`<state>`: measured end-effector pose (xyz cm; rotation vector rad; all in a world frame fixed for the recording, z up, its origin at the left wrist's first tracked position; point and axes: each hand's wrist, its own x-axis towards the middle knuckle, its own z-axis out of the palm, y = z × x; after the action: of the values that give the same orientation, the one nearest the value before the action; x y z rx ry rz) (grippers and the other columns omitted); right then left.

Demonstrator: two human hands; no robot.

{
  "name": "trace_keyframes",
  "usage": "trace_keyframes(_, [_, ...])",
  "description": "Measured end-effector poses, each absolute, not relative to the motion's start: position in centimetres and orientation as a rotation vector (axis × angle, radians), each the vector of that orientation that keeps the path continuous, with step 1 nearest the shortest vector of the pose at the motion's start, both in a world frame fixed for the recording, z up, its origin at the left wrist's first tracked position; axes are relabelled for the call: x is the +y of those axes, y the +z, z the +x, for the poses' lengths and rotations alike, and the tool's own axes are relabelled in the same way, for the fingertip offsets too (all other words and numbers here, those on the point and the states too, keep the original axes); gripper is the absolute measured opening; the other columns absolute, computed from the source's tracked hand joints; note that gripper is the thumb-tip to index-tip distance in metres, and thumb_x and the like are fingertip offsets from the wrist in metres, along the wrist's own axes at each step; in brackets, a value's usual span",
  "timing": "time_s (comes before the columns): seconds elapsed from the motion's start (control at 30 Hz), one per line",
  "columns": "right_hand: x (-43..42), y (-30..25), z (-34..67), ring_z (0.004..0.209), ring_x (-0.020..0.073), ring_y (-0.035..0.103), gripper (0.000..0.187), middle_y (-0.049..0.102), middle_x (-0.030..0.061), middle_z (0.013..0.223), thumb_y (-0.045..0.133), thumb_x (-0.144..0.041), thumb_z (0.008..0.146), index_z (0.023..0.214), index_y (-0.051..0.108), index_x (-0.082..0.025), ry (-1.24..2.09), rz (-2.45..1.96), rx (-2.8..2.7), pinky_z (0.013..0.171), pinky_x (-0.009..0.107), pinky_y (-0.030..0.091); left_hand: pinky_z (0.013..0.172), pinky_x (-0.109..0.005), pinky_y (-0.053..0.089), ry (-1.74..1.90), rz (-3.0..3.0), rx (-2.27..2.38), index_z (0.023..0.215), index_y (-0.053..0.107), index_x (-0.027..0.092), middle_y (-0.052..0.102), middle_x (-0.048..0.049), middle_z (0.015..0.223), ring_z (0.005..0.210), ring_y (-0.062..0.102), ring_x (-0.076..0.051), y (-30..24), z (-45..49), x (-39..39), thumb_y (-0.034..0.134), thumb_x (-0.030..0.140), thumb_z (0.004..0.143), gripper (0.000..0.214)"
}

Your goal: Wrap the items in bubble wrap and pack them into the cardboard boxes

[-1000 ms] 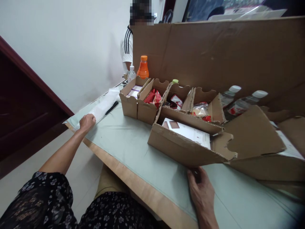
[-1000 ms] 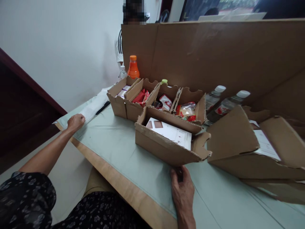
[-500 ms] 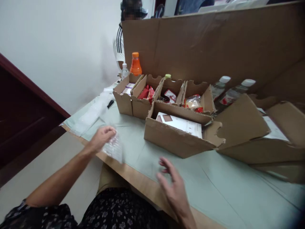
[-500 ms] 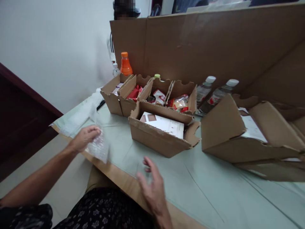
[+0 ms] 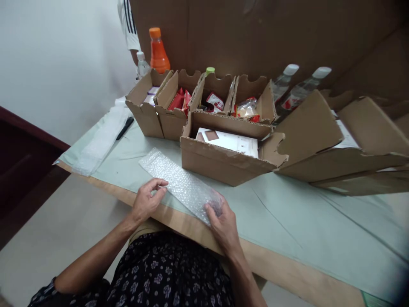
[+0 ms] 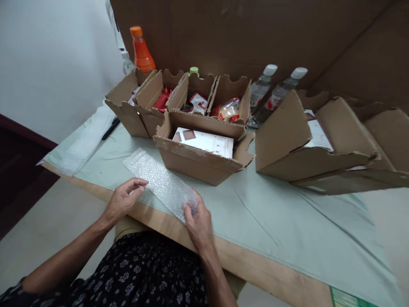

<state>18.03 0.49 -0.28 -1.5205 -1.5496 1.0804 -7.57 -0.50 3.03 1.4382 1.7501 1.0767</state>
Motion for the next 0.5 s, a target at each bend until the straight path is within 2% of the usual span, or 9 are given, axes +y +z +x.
trace_keyframes(0.07, [0.1, -0.2, 19.8, 0.099, 0.0260, 0.075, 0.054, 0.077, 0.0120, 0.116, 0.058, -0.048, 0.090, 0.133, 0.064, -0.016, 1.046, -1.570, -1.540, 0.085, 0.037, 0.059, 0.082, -0.037, 0.058, 1.049, 1.665, 1.886, 0.101, 0.073, 0.020, 0.070, -0.0120, 0.121, 0.117, 0.063, -0.029, 2.2, -8.8, -0.4, 0.060, 0.031, 0.088, 0.021])
trace_keyframes(0.13, [-0.4, -0.1, 21.9, 0.097, 0.0262, 0.075, 0.053, 0.078, 0.0126, 0.114, 0.059, -0.051, 0.089, 0.128, 0.067, -0.015, 1.008, -1.634, -1.532, 0.083, 0.037, 0.059, 0.092, -0.045, 0.057, 0.996, 1.827, 2.024, 0.108, 0.072, 0.020, 0.064, -0.0145, 0.134, 0.126, 0.057, -0.032, 1.2, -9.8, 0.2, 0.061, 0.030, 0.088, 0.025])
trace_keyframes(0.23, [-1.1, 0.0, 24.9, 0.094, 0.0267, 0.075, 0.052, 0.079, 0.0123, 0.110, 0.060, -0.055, 0.087, 0.120, 0.072, -0.016, 0.957, -1.732, -1.538, 0.079, 0.036, 0.059, 0.111, -0.058, 0.044, 0.865, 1.877, 2.232, 0.121, 0.067, 0.016, 0.057, -0.0197, 0.143, 0.136, 0.049, -0.038, -0.1, -11.1, 2.0, 0.063, 0.031, 0.087, 0.038])
trace_keyframes(0.3, [-1.4, 0.2, 26.5, 0.097, 0.0278, 0.074, 0.053, 0.078, 0.0119, 0.112, 0.061, -0.057, 0.085, 0.118, 0.072, -0.017, 0.897, -1.796, -1.532, 0.082, 0.037, 0.059, 0.115, -0.063, 0.037, 0.748, 1.851, 2.295, 0.122, 0.066, 0.012, 0.055, -0.0232, 0.144, 0.142, 0.043, -0.044, -0.7, -11.5, 3.4, 0.065, 0.033, 0.085, 0.042])
trace_keyframes(0.4, [-1.6, 0.3, 27.9, 0.098, 0.0298, 0.074, 0.059, 0.078, 0.0125, 0.112, 0.061, -0.060, 0.083, 0.122, 0.071, -0.016, 0.781, -1.924, -1.506, 0.085, 0.040, 0.058, 0.116, -0.063, 0.035, 0.695, 1.867, 2.243, 0.105, 0.071, 0.012, 0.055, -0.0233, 0.144, 0.146, 0.037, -0.046, -1.0, -11.0, 4.4, 0.065, 0.033, 0.085, 0.029])
trace_keyframes(0.5, [-1.8, 0.3, 28.8, 0.097, 0.0307, 0.073, 0.064, 0.078, 0.0137, 0.111, 0.059, -0.060, 0.082, 0.126, 0.069, -0.014, 0.700, -2.011, -1.493, 0.086, 0.042, 0.057, 0.112, -0.055, 0.042, 0.749, 1.931, 2.117, 0.084, 0.069, 0.017, 0.066, -0.0184, 0.131, 0.134, 0.053, -0.038, -0.5, -9.5, 3.6, 0.058, 0.029, 0.085, 0.016])
